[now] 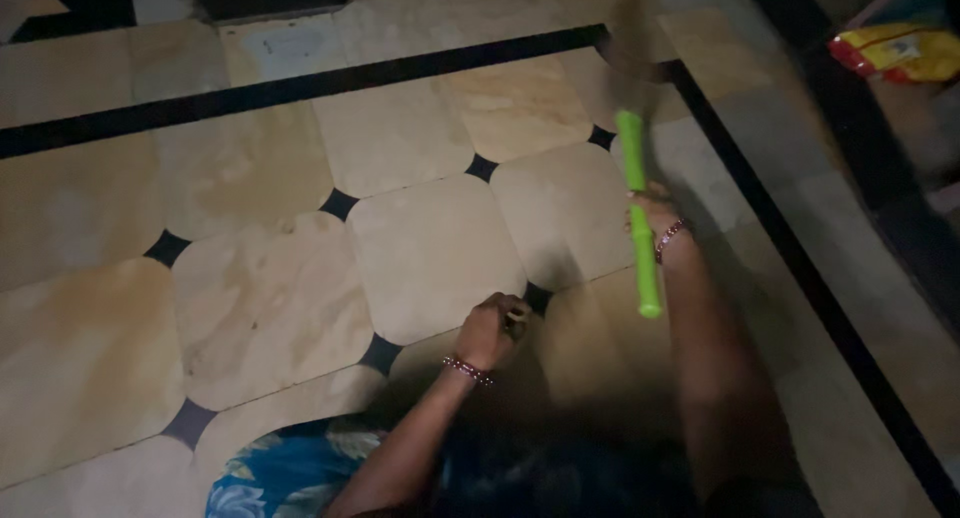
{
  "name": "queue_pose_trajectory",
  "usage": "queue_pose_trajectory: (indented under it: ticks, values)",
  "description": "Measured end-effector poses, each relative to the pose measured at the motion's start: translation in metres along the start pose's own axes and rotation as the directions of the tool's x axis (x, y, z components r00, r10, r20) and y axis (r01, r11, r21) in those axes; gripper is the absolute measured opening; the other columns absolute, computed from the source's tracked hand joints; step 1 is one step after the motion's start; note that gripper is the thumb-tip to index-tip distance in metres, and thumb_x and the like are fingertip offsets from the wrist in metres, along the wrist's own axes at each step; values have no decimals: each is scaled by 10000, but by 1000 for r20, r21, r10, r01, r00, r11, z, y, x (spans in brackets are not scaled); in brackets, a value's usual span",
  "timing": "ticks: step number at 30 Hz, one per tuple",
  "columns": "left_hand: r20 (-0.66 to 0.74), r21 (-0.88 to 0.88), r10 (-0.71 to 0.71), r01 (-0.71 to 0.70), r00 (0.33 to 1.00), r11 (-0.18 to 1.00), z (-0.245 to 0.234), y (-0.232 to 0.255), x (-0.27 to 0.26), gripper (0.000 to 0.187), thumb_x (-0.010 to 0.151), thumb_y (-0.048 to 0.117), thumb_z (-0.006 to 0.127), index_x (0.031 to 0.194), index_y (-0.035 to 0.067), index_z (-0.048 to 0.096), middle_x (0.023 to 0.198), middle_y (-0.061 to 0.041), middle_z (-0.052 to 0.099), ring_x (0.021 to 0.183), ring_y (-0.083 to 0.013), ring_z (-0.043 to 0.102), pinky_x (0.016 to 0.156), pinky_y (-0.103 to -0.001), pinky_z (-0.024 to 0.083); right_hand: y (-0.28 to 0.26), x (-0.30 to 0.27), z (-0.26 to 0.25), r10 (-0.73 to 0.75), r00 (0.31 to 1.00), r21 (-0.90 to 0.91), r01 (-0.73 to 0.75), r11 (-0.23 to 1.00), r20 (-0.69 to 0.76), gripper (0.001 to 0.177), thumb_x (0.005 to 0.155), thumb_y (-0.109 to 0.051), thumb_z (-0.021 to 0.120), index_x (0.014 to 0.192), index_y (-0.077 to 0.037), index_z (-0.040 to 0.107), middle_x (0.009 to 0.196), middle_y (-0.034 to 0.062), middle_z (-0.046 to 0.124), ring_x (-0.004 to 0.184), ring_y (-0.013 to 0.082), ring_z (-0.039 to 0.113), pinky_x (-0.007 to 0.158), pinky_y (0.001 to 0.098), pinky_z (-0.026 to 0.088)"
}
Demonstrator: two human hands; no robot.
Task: The person sweeps a patterned tiled floor by hand using a handheld broom with a green handle.
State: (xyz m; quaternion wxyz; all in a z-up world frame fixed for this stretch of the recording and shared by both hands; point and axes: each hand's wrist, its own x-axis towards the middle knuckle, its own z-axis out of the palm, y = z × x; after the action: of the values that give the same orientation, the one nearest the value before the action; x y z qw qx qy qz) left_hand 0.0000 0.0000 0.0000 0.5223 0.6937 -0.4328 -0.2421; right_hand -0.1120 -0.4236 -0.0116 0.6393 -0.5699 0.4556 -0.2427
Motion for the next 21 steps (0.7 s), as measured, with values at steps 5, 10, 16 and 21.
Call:
queue_pose_trajectory:
  ticks: [5, 10, 16, 21]
  values:
    - [16, -62, -17, 18, 1000, 998, 3, 3, -1, 294, 788, 4, 688, 1062, 99, 733, 1041, -130, 734, 868, -250, 765, 773, -353, 613, -4, 5, 18, -61, 998, -131, 57, 990, -30, 738, 862, -120, 771, 1487, -203, 387, 931, 67, 638, 539, 227, 583, 436, 377, 501]
    - [21, -57, -12, 14, 1000, 998, 1, 13, -6, 259, 805, -10, 697, 1038, 96, 737, 1032, -125, 735, 851, -251, 754, 767, -356, 608, -46, 26, 1, -234, 962, -127, 217, 968, -142, 332, 1023, -110, 732, 1258, 19, 536, 978, 125, 585, 743, 197, 618, 616, 316, 539]
    - [65, -40, -65, 67, 996, 997, 2, 20, -1, 292, 789, -43, 680, 1036, 105, 728, 1055, -97, 742, 905, -228, 759, 809, -347, 605, -59, 63, -34, 87, 987, 348, -34, 937, -136, 201, 908, -29, 735, 1069, -41, 616, 905, 48, 671, 804, 180, 672, 783, 310, 620]
    - [152, -46, -158, 166, 976, 985, 5, 20, -7, 399, 766, -89, 644, 1092, 126, 723, 1069, -78, 759, 961, -227, 742, 832, -351, 599, -41, 72, -48, 202, 959, 246, -151, 957, -197, 168, 917, -52, 734, 1034, -68, 614, 880, 41, 654, 764, 173, 650, 778, 334, 585]
